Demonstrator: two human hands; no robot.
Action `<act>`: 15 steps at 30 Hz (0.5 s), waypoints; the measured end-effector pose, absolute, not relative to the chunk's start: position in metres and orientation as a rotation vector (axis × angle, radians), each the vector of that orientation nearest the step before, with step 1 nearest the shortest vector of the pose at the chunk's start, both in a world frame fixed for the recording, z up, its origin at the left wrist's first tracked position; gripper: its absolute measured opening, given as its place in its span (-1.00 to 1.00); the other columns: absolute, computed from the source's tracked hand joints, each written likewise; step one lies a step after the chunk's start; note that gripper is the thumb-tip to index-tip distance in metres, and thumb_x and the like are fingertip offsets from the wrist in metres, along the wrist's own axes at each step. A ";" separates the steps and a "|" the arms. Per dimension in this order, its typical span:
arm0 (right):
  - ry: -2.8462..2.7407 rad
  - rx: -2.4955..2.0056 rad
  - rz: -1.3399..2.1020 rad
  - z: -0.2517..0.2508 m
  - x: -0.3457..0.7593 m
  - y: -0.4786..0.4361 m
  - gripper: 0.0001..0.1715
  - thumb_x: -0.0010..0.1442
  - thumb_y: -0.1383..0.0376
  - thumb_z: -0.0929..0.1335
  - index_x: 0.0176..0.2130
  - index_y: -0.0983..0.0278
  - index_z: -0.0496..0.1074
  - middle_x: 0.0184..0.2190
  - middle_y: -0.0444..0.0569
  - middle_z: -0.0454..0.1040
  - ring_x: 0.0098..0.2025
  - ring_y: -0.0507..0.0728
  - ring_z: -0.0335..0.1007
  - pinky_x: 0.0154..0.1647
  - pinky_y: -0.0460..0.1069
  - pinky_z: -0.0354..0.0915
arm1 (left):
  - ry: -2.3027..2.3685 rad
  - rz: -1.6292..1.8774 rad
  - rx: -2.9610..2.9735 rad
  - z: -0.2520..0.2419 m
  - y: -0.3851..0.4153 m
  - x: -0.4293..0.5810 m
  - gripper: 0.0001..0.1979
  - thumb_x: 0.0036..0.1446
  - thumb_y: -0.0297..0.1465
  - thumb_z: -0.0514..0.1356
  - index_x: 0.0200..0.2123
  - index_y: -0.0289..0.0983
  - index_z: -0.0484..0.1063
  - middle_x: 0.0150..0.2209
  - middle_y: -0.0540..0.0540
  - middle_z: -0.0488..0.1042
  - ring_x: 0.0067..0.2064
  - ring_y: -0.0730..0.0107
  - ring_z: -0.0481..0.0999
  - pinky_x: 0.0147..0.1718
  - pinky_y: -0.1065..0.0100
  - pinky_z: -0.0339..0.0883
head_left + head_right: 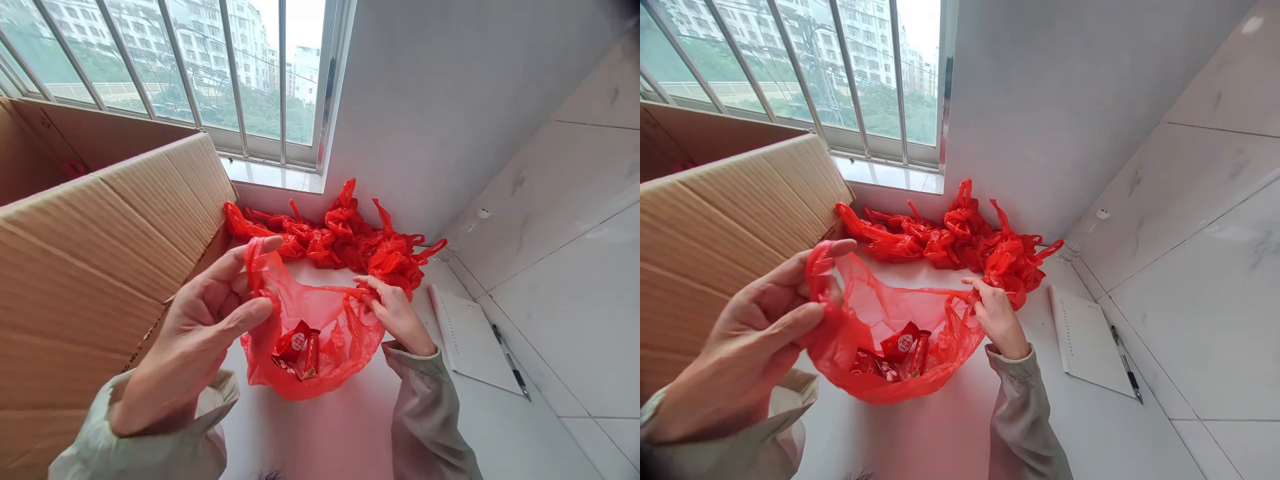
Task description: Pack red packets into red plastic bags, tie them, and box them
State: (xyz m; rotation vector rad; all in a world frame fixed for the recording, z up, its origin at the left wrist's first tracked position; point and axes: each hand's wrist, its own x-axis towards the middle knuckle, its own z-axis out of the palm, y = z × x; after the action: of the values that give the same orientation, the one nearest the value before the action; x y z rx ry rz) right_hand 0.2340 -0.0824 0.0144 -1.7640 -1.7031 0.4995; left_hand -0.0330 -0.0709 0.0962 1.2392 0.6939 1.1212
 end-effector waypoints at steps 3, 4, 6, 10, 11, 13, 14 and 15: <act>-1.759 -1.731 0.529 0.012 0.235 -0.082 -0.31 0.17 0.48 0.18 0.25 0.17 0.33 -0.16 -0.03 0.57 -0.18 0.11 0.48 0.00 0.03 0.34 | 0.747 1.079 1.278 0.096 -0.074 -0.033 -0.51 0.11 -0.34 0.38 0.12 0.03 0.45 -0.38 0.04 0.48 -0.38 0.50 0.47 -0.44 0.61 0.44; -1.788 -1.699 0.540 0.012 0.236 -0.083 -0.25 0.16 0.50 0.18 0.30 0.16 0.26 -0.12 -0.04 0.55 -0.14 0.10 0.46 0.05 0.04 0.33 | 0.766 1.091 1.272 0.096 -0.076 -0.035 -0.50 0.10 -0.32 0.39 0.12 0.03 0.45 -0.36 0.03 0.50 -0.37 0.47 0.49 -0.44 0.59 0.46; -1.851 -1.633 0.541 0.012 0.236 -0.084 -0.14 0.12 0.51 0.20 0.36 0.11 0.15 -0.02 -0.04 0.47 -0.04 0.10 0.41 0.14 0.05 0.28 | 0.773 1.087 1.271 0.097 -0.079 -0.040 -0.46 0.04 -0.31 0.41 0.11 0.06 0.44 -0.33 0.00 0.54 -0.39 0.41 0.52 -0.50 0.53 0.47; -1.931 -1.630 0.342 0.026 0.228 -0.095 -0.10 0.10 0.53 0.26 0.35 0.01 0.15 0.02 -0.02 0.36 0.03 0.14 0.32 0.14 0.11 0.29 | 0.774 0.929 1.427 0.095 -0.075 -0.042 -0.48 0.04 -0.39 0.39 0.09 0.02 0.43 -0.35 0.01 0.56 -0.41 0.38 0.56 -0.48 0.46 0.53; -1.943 -1.618 0.278 0.032 0.224 -0.100 -0.19 0.13 0.52 0.27 0.29 0.03 0.25 0.00 -0.01 0.35 0.03 0.15 0.30 0.13 0.11 0.30 | 0.762 0.889 1.477 0.094 -0.073 -0.041 -0.48 0.05 -0.39 0.38 0.10 -0.01 0.42 -0.35 0.01 0.56 -0.40 0.36 0.58 -0.46 0.44 0.55; -1.982 -1.541 0.206 0.045 0.215 -0.110 -0.50 0.20 0.48 0.30 0.07 0.11 0.46 -0.07 0.01 0.40 0.00 0.17 0.31 0.08 0.09 0.32 | 0.736 0.848 1.550 0.093 -0.070 -0.041 -0.46 0.07 -0.39 0.37 0.13 -0.04 0.39 -0.36 0.00 0.57 -0.40 0.33 0.60 -0.46 0.42 0.56; -2.009 -1.498 0.209 0.051 0.210 -0.116 -0.64 0.24 0.46 0.29 -0.05 0.14 0.51 -0.13 0.01 0.43 -0.04 0.16 0.33 0.02 0.06 0.33 | 0.732 0.837 1.573 0.092 -0.069 -0.041 -0.46 0.07 -0.39 0.36 0.14 -0.03 0.38 -0.35 0.00 0.58 -0.41 0.32 0.60 -0.48 0.42 0.55; -2.037 -1.469 0.229 0.056 0.205 -0.120 -0.72 0.28 0.44 0.28 -0.15 0.17 0.52 -0.19 0.00 0.46 -0.10 0.15 0.35 -0.04 0.03 0.34 | 0.733 0.832 1.592 0.093 -0.069 -0.042 -0.46 0.08 -0.40 0.36 0.14 -0.02 0.38 -0.34 0.01 0.59 -0.42 0.32 0.61 -0.49 0.42 0.55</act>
State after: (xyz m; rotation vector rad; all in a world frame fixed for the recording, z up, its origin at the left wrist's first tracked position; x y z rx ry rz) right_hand 0.2050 -0.1200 0.0557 -1.4688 -2.0369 0.2294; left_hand -0.0421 -0.0688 0.0925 1.5917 0.7332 0.8320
